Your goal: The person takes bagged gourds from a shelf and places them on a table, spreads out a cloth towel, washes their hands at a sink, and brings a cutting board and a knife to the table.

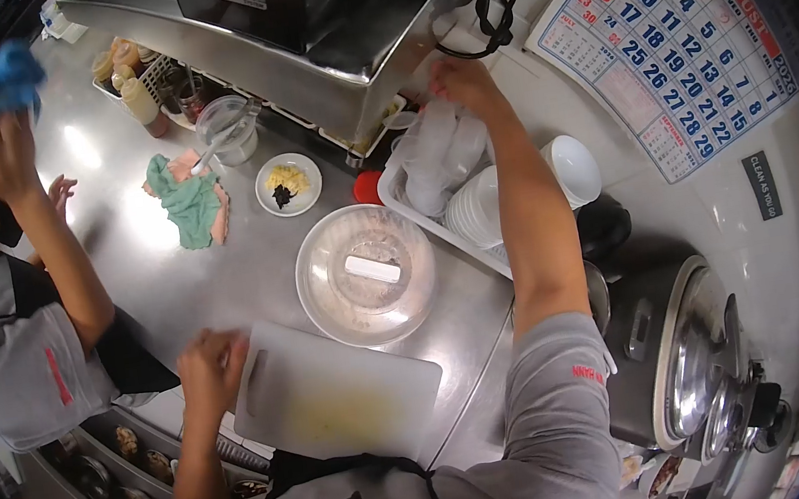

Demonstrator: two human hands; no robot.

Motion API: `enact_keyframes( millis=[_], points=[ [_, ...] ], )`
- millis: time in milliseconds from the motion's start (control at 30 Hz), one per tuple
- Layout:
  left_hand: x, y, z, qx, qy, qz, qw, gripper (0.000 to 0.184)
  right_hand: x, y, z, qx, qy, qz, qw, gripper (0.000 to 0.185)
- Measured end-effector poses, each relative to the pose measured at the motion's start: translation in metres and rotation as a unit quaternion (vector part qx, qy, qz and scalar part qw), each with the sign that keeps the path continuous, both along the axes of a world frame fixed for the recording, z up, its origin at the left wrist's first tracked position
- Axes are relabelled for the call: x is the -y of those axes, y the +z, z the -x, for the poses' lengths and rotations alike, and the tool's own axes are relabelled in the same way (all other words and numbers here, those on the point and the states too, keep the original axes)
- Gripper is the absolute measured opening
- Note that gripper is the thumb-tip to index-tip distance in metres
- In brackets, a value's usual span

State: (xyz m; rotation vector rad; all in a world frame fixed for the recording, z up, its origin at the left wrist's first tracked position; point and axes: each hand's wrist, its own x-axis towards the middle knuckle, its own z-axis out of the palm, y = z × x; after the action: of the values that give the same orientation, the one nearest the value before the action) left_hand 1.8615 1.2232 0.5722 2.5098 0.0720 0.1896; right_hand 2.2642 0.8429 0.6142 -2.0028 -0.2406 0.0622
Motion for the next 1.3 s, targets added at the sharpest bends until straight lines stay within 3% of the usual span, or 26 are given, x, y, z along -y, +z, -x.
enact_keyframes(
  millis=[33,100,167,267,300,367,467,533,600,633,700,800,900,1000,1067,1167,1233,1300],
  points=[
    [0.008,0.008,-0.023,0.052,-0.014,0.022,0.998,0.015,0.003,0.003,0.003,-0.019,0.021,-0.054,0.998,0.014],
    [0.028,0.017,-0.074,0.140,-0.052,0.097,0.984,0.014,0.017,-0.019,-0.019,0.043,0.087,-0.024,0.995,0.015],
    [0.052,0.033,-0.129,0.233,-0.109,0.081,0.963,0.017,0.012,-0.016,-0.017,-0.047,0.023,-0.048,0.997,0.016],
    [0.099,0.049,-0.204,0.328,-0.153,0.075,0.929,0.019,0.018,-0.024,-0.024,-0.003,0.065,0.010,0.998,0.015],
    [0.112,0.052,-0.225,0.350,-0.164,0.057,0.921,0.019,0.006,-0.014,-0.010,-0.025,0.008,0.022,0.999,0.018],
    [0.137,0.032,-0.278,0.349,-0.169,0.057,0.920,0.020,0.008,-0.015,-0.010,-0.002,0.025,0.065,0.998,0.020],
    [0.148,0.044,-0.308,0.379,-0.186,-0.088,0.902,0.030,0.007,-0.003,-0.001,0.008,0.080,0.165,0.983,0.017],
    [0.161,0.038,-0.328,0.287,-0.235,0.062,0.927,0.039,0.004,0.010,0.007,-0.018,0.098,0.198,0.975,0.018],
    [0.181,0.027,-0.357,0.312,-0.278,0.099,0.903,0.048,0.001,0.020,0.012,-0.068,0.089,0.187,0.976,0.020],
    [0.193,0.017,-0.376,0.386,-0.295,0.062,0.872,0.051,-0.006,0.035,0.025,-0.064,0.094,0.174,0.978,0.020],
    [0.197,0.023,-0.376,0.394,-0.300,0.050,0.868,0.045,-0.022,0.065,0.053,-0.057,0.107,0.150,0.981,0.022],
    [0.188,0.047,-0.356,0.357,-0.273,0.047,0.892,0.036,-0.007,0.053,0.034,-0.102,0.149,0.143,0.973,0.027],
    [0.177,0.058,-0.339,0.335,-0.243,0.037,0.910,0.027,-0.002,0.043,0.006,-0.153,0.110,0.176,0.966,0.032],
    [0.173,0.072,-0.324,0.324,-0.211,0.024,0.922,0.020,-0.019,0.030,-0.012,-0.125,0.139,0.316,0.930,0.038],
    [0.174,0.087,-0.311,0.313,-0.188,0.017,0.931,0.018,-0.026,0.017,-0.011,0.034,0.138,0.321,0.936,0.033],
    [0.174,0.097,-0.301,0.325,-0.169,0.010,0.930,0.019,-0.033,-0.007,-0.033,0.245,0.195,0.353,0.882,0.030],
    [0.173,0.078,-0.307,0.383,-0.170,0.015,0.908,0.021,-0.037,-0.016,-0.039,0.291,0.204,0.371,0.858,0.030],
    [0.171,0.036,-0.325,0.364,-0.196,0.050,0.909,0.022,-0.043,-0.019,-0.045,0.276,0.204,0.398,0.850,0.029]
  ],
)
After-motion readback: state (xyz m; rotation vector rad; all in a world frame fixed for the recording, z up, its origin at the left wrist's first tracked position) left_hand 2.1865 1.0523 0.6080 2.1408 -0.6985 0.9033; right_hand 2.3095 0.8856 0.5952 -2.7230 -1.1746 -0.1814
